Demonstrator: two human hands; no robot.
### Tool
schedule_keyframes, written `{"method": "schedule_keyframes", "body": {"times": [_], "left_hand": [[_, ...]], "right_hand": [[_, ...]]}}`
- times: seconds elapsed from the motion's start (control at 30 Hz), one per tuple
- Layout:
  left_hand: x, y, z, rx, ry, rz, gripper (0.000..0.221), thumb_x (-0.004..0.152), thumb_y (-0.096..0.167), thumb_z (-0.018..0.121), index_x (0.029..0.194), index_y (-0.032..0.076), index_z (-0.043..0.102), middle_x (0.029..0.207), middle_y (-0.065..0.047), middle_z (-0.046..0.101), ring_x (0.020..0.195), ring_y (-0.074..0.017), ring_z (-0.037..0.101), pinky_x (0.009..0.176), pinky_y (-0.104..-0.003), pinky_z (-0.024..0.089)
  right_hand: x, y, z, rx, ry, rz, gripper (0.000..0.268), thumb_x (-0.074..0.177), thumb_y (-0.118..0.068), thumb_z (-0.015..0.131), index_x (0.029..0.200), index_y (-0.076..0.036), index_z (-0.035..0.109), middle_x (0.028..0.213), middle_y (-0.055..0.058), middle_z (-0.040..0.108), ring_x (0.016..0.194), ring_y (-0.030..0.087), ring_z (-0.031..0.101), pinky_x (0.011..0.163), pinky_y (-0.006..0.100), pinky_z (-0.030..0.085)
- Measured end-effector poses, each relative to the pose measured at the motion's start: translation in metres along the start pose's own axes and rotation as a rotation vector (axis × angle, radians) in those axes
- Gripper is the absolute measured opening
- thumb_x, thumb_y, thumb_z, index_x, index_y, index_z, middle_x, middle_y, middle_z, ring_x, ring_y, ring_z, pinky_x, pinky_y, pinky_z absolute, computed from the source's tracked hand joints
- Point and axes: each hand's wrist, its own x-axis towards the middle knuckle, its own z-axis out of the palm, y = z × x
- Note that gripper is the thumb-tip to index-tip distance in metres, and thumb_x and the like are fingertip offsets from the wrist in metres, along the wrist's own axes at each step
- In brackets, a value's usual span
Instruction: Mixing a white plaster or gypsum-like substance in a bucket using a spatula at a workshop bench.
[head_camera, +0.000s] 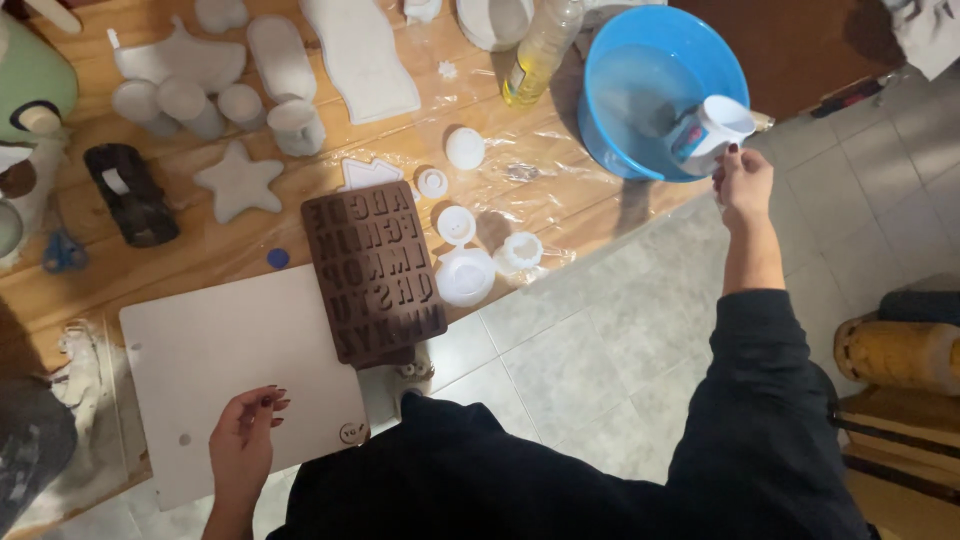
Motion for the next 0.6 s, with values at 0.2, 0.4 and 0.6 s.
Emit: {"method": "schedule_keyframes", "body": {"times": [0.2, 0.4, 0.6], "left_hand": [[0.002, 0.002, 0.003, -0.019, -0.026, -0.024, 0.019, 0.105, 0.007, 0.053, 0.120, -0.001, 0.063, 0.113, -0.011, 0.072, 0.102, -0.0192, 0.071, 0.082, -0.032, 0.056], [-0.003, 0.001, -0.006, -0.034, -0.022, 0.002, 0.020, 0.105, 0.007, 0.053, 0.121, 0.000, 0.063, 0.112, -0.010, 0.072, 0.102, -0.0191, 0.071, 0.082, -0.032, 0.056], [-0.006, -0.017, -0.018, -0.064, -0.026, 0.001, 0.021, 0.104, 0.006, 0.053, 0.121, 0.000, 0.062, 0.113, -0.010, 0.072, 0.102, -0.0195, 0.071, 0.082, -0.032, 0.056]], "right_hand": [[-0.015, 0.011, -0.021, -0.111, 0.016, 0.002, 0.028, 0.112, -0.027, 0.060, 0.097, -0.004, 0.065, 0.074, 0.000, 0.060, 0.059, 0.007, 0.052, 0.048, 0.024, 0.040], [-0.049, -0.003, -0.031, -0.155, 0.034, -0.067, 0.022, 0.112, -0.025, 0.058, 0.100, -0.007, 0.063, 0.078, 0.001, 0.063, 0.064, 0.008, 0.057, 0.050, 0.023, 0.041], [-0.099, -0.054, 0.001, 0.020, 0.025, -0.285, 0.015, 0.116, -0.023, 0.056, 0.109, -0.010, 0.057, 0.090, -0.001, 0.065, 0.077, 0.005, 0.061, 0.054, 0.020, 0.042]]}}
